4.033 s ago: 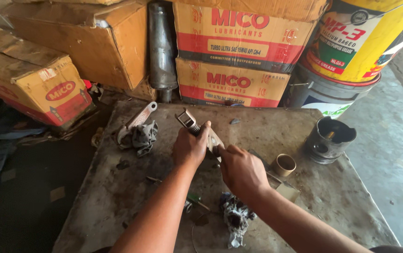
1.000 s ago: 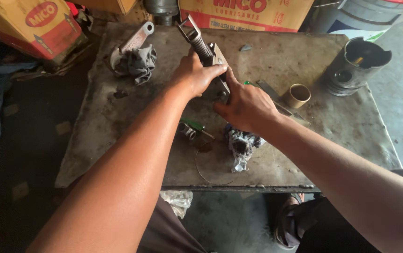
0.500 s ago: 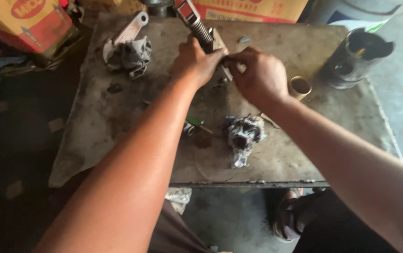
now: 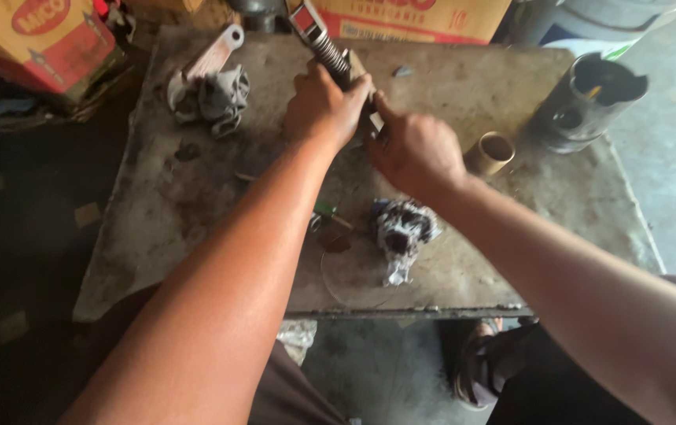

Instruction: The person cleans and assembles a mechanical component on a metal workbench. They handle a metal housing, a spring, and other small metal parts using a screwdriver and a cloth.

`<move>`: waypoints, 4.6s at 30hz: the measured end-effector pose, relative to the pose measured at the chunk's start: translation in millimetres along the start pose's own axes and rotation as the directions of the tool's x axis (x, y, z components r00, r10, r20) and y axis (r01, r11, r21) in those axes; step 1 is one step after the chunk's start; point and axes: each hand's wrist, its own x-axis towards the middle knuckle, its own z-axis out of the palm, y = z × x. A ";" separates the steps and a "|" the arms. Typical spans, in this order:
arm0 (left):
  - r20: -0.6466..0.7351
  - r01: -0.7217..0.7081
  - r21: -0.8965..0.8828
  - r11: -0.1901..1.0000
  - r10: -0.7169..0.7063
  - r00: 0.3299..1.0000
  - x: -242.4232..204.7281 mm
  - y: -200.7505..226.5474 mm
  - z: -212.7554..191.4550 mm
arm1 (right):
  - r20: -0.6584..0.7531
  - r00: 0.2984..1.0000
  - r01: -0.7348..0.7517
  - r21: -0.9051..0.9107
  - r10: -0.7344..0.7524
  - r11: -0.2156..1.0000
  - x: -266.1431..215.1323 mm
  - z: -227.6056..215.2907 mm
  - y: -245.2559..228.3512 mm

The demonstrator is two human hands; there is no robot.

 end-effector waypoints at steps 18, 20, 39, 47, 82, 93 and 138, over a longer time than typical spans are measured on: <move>-0.136 0.018 -0.031 0.999 -0.022 0.990 -0.9 15.4 4.7 | 0.315 0.946 -0.113 0.101 0.076 0.988 16.0 -18.4 -3.7; -0.149 -0.004 -0.076 0.997 -0.008 0.989 3.7 23.2 13.1 | 0.284 0.956 -0.125 0.169 0.073 0.978 21.0 -17.2 6.7; 0.073 -0.036 -0.014 0.999 0.037 0.997 13.0 4.5 -6.5 | 0.087 0.996 -0.019 0.164 0.004 0.986 17.7 -2.5 10.0; 0.129 -0.118 -0.223 0.968 0.149 0.980 20.1 1.4 -18.0 | 0.246 0.969 -0.063 0.188 0.015 0.980 9.2 -1.9 8.2; 0.132 -0.038 -0.048 0.998 0.044 0.990 16.6 -2.5 -6.5 | 0.152 0.988 0.002 0.168 -0.028 0.986 13.8 -22.0 -5.0; 0.117 -0.034 -0.030 0.999 0.038 0.992 12.1 4.2 -11.9 | 0.152 0.988 -0.002 0.127 -0.018 0.992 10.2 -9.2 3.8; 0.115 -0.020 -0.052 0.998 0.025 0.993 9.2 -2.3 -8.8 | 0.305 0.950 -0.156 0.304 0.059 0.940 19.2 -32.4 -8.0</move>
